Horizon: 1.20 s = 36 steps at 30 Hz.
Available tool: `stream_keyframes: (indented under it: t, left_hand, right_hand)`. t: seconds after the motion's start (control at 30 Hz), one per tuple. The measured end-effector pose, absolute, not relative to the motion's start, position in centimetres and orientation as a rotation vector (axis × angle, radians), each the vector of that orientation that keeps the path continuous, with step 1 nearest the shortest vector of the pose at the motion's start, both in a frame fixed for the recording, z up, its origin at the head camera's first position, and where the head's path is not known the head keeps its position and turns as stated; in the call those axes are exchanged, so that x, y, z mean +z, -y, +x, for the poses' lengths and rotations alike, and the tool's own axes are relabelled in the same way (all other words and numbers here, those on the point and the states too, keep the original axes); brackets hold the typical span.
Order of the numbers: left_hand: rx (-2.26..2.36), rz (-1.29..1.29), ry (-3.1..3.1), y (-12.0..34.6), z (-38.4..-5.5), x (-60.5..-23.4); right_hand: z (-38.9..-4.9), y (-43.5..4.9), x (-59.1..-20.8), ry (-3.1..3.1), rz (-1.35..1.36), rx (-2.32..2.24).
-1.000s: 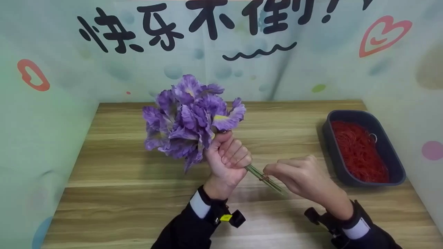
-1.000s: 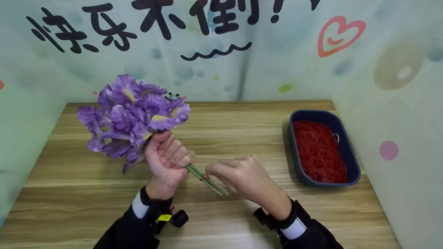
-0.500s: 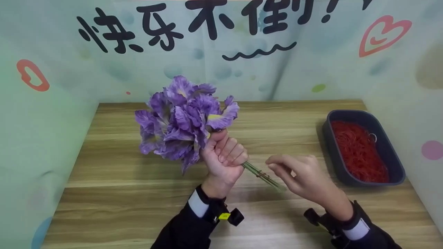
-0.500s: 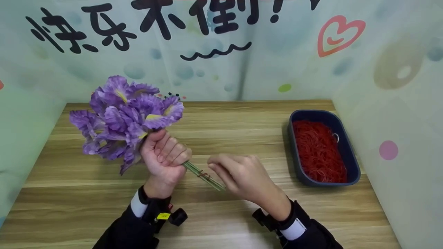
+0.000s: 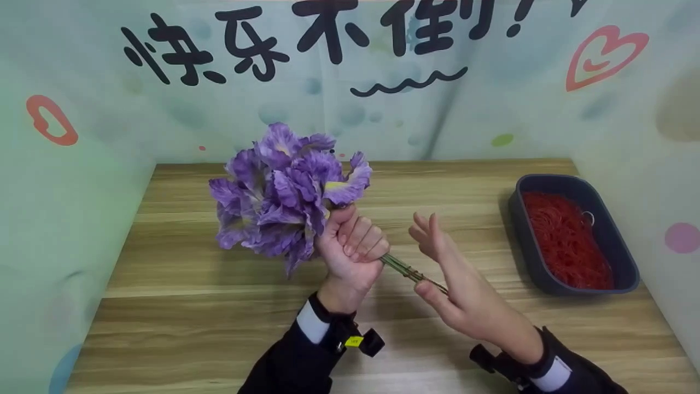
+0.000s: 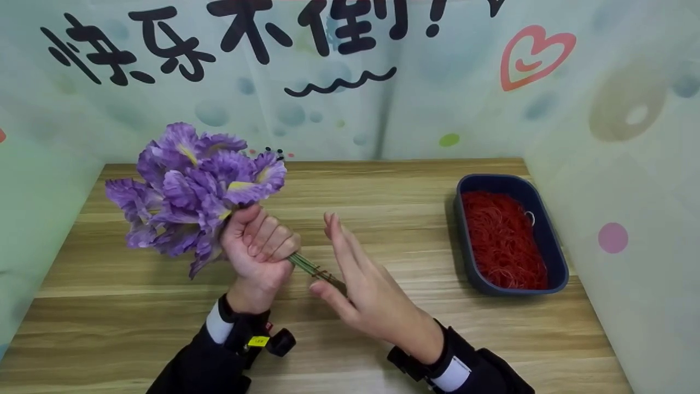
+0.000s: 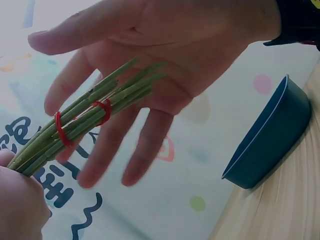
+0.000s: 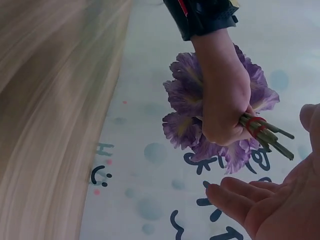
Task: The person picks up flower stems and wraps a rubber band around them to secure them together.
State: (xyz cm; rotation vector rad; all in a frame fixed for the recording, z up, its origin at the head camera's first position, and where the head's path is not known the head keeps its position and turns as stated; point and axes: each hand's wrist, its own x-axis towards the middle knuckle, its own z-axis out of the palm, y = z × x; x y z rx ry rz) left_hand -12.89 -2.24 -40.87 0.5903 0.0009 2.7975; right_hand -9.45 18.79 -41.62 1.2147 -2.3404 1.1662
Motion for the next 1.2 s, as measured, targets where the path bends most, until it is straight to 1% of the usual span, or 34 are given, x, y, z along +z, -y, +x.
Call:
stream_keyframes:
  t: [0.53, 0.87, 1.2]
  left_hand:
    - [2.824, 0.551, -0.048, 2.2, -12.9, -40.9]
    - [2.835, 0.521, -0.029, 2.2, -13.0, -41.2]
    - [2.841, 0.483, -0.067, 2.1, -13.2, -41.4]
  right_hand:
    - [-8.9, -17.8, -42.3, 2.575, 1.14, 1.023]
    - [-8.7, -17.5, -42.2, 2.72, 0.998, 0.881]
    - [-9.0, -17.2, -42.2, 2.683, 1.092, 0.859]
